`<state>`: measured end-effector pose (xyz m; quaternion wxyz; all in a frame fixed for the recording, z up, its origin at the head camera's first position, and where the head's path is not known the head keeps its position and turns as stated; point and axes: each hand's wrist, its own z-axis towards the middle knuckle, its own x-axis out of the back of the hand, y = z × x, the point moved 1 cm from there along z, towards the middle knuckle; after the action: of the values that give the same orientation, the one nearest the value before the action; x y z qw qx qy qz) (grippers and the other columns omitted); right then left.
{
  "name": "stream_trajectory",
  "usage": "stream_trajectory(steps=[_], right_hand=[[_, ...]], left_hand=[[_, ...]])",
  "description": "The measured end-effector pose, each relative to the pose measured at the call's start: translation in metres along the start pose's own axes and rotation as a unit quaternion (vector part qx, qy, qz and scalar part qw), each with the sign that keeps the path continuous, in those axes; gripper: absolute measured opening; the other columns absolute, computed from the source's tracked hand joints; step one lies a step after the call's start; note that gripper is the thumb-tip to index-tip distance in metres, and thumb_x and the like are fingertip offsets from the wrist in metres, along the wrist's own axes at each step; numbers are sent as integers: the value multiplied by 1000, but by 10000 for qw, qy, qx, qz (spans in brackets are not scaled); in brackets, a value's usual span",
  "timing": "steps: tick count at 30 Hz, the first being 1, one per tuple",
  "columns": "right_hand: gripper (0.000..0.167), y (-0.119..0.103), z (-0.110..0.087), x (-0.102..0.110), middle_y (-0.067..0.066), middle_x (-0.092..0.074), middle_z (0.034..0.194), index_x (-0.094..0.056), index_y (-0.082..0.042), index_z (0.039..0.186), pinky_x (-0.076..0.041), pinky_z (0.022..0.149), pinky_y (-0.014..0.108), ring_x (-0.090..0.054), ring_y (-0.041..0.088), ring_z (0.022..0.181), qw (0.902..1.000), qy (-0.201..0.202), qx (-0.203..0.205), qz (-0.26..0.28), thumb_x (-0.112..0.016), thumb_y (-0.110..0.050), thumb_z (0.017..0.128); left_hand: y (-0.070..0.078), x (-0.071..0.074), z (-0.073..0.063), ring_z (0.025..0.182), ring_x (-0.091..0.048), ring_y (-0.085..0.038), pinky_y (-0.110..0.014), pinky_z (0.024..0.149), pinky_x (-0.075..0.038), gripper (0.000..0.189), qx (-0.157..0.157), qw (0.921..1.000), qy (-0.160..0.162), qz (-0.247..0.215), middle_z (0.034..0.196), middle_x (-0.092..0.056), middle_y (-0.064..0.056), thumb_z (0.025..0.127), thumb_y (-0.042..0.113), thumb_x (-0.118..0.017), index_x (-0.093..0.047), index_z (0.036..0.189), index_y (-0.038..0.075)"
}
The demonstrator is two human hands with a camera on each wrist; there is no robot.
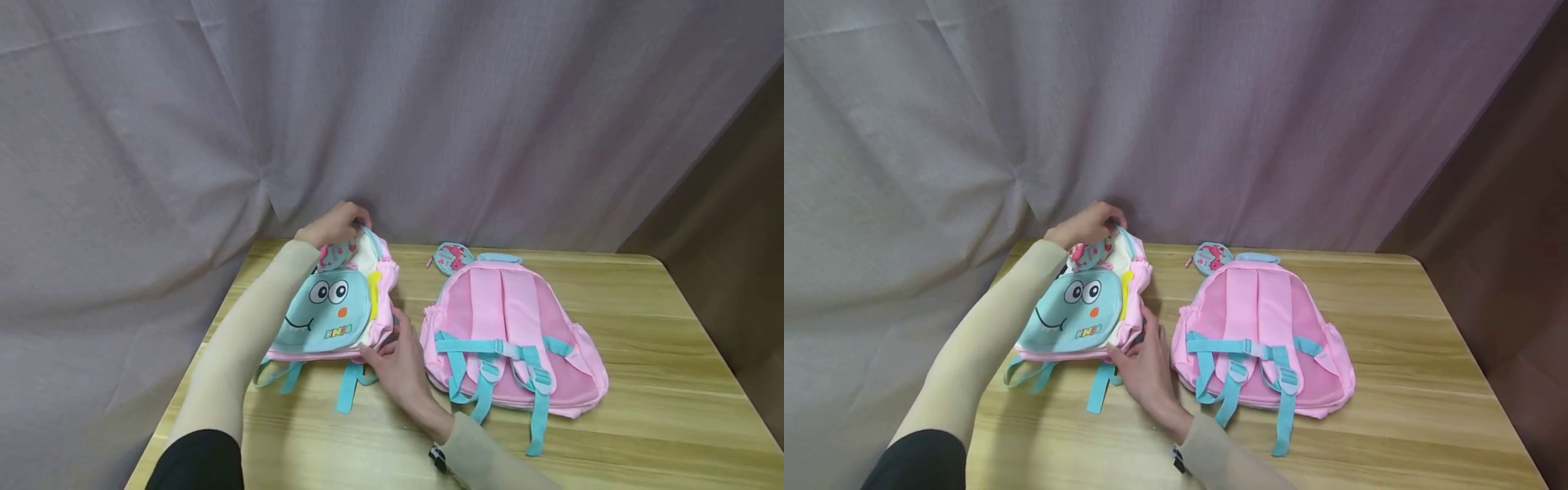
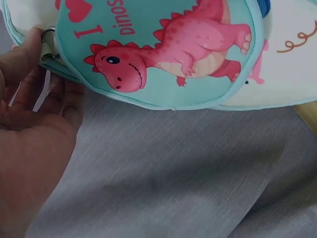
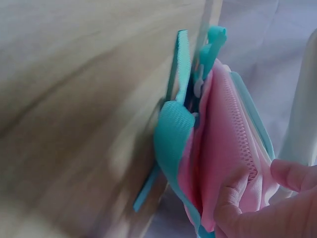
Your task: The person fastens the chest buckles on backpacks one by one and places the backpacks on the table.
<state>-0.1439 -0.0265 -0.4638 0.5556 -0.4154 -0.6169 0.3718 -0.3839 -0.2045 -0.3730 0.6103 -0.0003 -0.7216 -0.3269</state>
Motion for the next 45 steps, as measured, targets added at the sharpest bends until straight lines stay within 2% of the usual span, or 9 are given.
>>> stream_trajectory(steps=[11, 18, 25, 34, 38, 45], right_hand=[[94, -16, -8, 6, 9, -64, 118, -38, -16, 167, -58, 71, 21, -64, 11, 84, 9984, 175, 535, 79, -90, -15, 89], [91, -24, -9, 11, 13, -66, 112, -44, -11, 164, -59, 70, 20, -65, 12, 81, 9953, 313, 898, 155, -90, -9, 86], [88, -36, -14, 20, 11, -68, 100, -47, -11, 162, -58, 69, 20, -65, 11, 77, 9907, 473, 1274, 64, -91, -10, 86], [85, -49, -15, 26, 12, -66, 108, -49, -10, 162, -58, 71, 18, -65, 9, 78, 9857, 617, 1565, -39, -89, -9, 87], [83, -52, -16, 29, 12, -66, 113, -51, -9, 161, -59, 71, 19, -65, 11, 80, 9790, 726, 1907, 12, -89, -6, 87], [81, -57, -17, 32, 13, -65, 111, -53, -4, 159, -62, 71, 26, -66, 13, 81, 9635, 907, 2518, -24, -87, 0, 85]], left_hand=[[8, 20, -10, 108, -64, -31, -41, 96, -54, 21, -70, 9983, 527, -252, 115, -74, -15, 100, -3, -62, -77, 113, 5], [6, 28, -15, 105, -64, -30, -43, 98, -54, 16, -195, 9960, 801, -351, 112, -75, -15, 101, 0, -65, -77, 110, 4], [8, 40, -27, 106, -65, -30, -44, 98, -55, 16, 4, 9920, 1033, -727, 117, -75, -16, 104, 4, -64, -76, 115, 4], [5, 49, -34, 103, -65, -28, -39, 93, -54, 14, 158, 9851, 1324, -1089, 115, -74, -13, 105, 5, -65, -76, 115, 6], [1, 52, -35, 103, -66, -28, -38, 93, -54, 14, 165, 9813, 1476, -1224, 116, -75, -15, 105, 5, -66, -76, 115, 6], [-5, 55, -40, 102, -68, -27, -34, 88, -54, 14, 238, 9715, 1731, -1604, 116, -76, -15, 105, 6, -68, -77, 115, 6]])
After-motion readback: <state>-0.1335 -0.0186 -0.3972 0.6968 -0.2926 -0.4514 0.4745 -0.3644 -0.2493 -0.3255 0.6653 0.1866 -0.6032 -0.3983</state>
